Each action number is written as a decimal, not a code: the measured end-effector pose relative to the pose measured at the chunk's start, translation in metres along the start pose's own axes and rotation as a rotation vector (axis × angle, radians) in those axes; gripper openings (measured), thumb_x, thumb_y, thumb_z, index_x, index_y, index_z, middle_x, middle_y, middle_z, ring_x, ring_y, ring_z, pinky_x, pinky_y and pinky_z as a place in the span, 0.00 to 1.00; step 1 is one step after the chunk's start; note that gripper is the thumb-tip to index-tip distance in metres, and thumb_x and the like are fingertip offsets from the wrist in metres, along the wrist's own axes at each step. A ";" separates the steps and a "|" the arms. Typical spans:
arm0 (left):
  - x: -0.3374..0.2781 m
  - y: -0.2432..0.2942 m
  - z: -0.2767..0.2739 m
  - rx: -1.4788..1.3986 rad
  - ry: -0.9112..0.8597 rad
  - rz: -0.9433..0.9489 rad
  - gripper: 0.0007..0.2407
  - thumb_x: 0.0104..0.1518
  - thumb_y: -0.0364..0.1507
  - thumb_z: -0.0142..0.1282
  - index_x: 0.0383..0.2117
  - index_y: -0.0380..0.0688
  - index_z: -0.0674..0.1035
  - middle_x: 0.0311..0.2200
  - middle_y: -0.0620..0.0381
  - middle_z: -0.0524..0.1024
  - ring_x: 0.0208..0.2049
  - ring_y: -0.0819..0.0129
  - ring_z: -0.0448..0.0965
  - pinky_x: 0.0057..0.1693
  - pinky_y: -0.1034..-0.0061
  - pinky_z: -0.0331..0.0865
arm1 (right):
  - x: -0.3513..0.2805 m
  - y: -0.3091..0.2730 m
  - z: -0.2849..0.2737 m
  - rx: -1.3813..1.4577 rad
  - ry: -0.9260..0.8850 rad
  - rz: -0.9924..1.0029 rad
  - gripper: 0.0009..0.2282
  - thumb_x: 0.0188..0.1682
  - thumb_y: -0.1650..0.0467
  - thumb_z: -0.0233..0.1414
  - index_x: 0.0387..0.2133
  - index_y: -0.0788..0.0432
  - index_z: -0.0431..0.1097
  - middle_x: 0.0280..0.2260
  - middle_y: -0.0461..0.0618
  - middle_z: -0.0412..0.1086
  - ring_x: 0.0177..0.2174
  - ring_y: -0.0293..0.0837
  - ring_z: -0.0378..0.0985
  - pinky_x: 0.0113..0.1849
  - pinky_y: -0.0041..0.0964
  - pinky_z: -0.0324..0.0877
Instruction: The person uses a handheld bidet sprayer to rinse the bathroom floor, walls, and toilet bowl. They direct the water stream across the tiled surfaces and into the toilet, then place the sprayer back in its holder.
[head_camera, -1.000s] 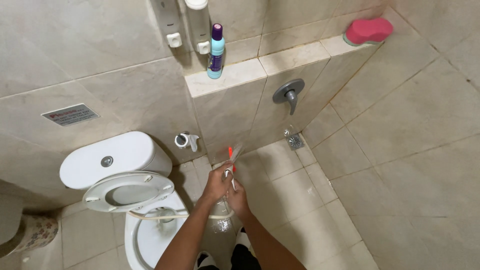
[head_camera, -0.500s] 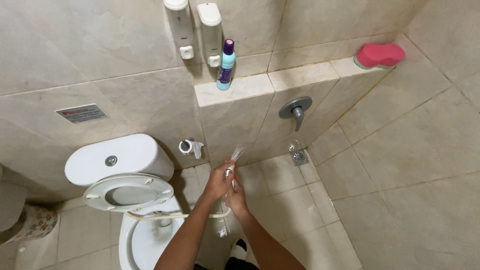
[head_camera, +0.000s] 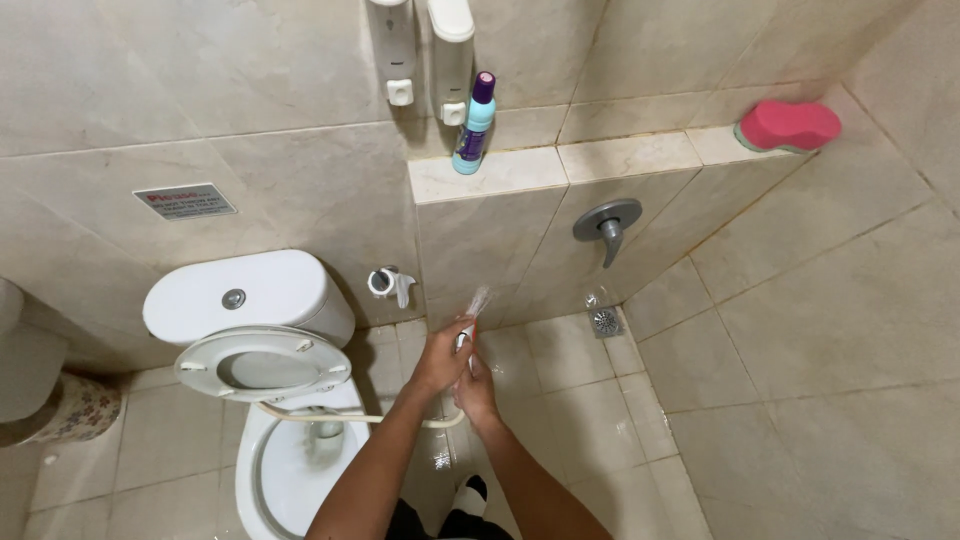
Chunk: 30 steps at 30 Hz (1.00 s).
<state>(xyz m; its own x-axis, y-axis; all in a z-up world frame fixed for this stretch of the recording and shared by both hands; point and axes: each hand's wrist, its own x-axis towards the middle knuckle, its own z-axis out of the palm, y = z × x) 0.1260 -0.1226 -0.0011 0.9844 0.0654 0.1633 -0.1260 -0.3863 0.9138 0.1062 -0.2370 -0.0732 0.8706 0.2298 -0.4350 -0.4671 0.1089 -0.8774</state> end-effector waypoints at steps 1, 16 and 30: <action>-0.001 0.001 -0.002 0.000 -0.002 0.002 0.18 0.55 0.22 0.53 0.54 0.35 0.77 0.56 0.38 0.75 0.62 0.49 0.72 0.65 0.68 0.65 | -0.003 -0.003 0.002 0.001 0.002 -0.002 0.11 0.60 0.60 0.42 0.37 0.54 0.63 0.16 0.39 0.57 0.12 0.32 0.54 0.14 0.32 0.49; -0.018 -0.005 -0.009 0.002 -0.248 -0.009 0.17 0.57 0.24 0.49 0.53 0.36 0.78 0.51 0.39 0.79 0.53 0.52 0.81 0.59 0.68 0.72 | -0.014 0.056 0.005 -0.281 0.378 -0.305 0.12 0.60 0.66 0.48 0.42 0.66 0.71 0.27 0.46 0.73 0.28 0.36 0.71 0.30 0.33 0.69; -0.082 -0.005 -0.005 -0.218 -0.446 0.365 0.16 0.55 0.21 0.52 0.50 0.31 0.78 0.54 0.39 0.78 0.59 0.53 0.77 0.65 0.68 0.68 | -0.118 0.073 0.039 -0.211 0.666 -0.323 0.07 0.57 0.71 0.46 0.30 0.60 0.65 0.18 0.42 0.63 0.20 0.34 0.65 0.23 0.33 0.62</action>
<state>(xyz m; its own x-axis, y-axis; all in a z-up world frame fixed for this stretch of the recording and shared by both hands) 0.0448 -0.1210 -0.0170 0.8237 -0.4450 0.3513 -0.4400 -0.1110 0.8911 -0.0366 -0.2188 -0.0780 0.8992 -0.4203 -0.1218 -0.1927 -0.1304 -0.9725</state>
